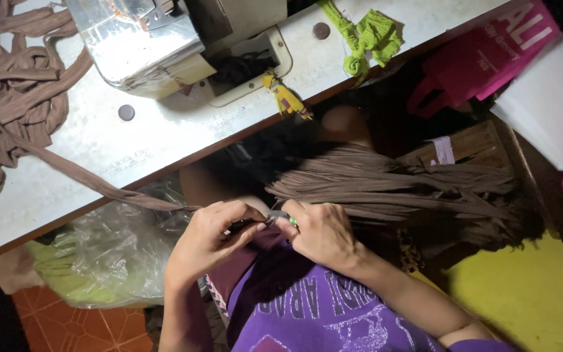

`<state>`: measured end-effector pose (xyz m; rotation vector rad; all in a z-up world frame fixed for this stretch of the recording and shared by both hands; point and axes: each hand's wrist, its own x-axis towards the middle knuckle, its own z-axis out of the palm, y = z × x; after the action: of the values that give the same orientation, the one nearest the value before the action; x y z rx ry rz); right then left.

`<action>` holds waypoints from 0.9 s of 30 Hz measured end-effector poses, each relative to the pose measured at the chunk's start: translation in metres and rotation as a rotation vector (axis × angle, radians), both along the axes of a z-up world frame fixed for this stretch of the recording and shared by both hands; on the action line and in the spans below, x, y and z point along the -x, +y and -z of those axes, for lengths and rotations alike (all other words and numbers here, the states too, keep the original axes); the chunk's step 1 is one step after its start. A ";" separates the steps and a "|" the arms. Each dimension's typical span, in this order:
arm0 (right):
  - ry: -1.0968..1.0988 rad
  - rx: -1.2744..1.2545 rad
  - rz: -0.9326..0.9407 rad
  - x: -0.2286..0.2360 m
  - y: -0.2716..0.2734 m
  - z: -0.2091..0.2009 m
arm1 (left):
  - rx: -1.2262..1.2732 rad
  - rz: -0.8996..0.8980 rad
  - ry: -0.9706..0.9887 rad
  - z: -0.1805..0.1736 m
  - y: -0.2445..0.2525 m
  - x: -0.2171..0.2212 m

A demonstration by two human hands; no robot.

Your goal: Gathering and tying long strips of fabric into organized bundles at a sewing workstation.

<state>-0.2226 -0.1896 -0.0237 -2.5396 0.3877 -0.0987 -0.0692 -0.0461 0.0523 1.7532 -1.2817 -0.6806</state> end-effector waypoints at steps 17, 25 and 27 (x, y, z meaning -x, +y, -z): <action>-0.007 -0.753 0.500 0.042 -0.046 -0.010 | -0.019 0.078 0.105 -0.006 -0.048 0.030; -0.107 -0.244 1.312 0.216 -0.210 0.013 | -0.363 0.045 -0.037 0.042 0.017 -0.036; -0.261 0.119 1.247 0.295 -0.251 0.056 | -0.512 -0.071 -0.056 0.050 0.033 -0.044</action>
<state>-0.5180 -0.4410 -0.0799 -1.9532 1.7947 -0.9005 -0.0251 -0.0136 0.0021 2.2281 -1.1384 -0.9874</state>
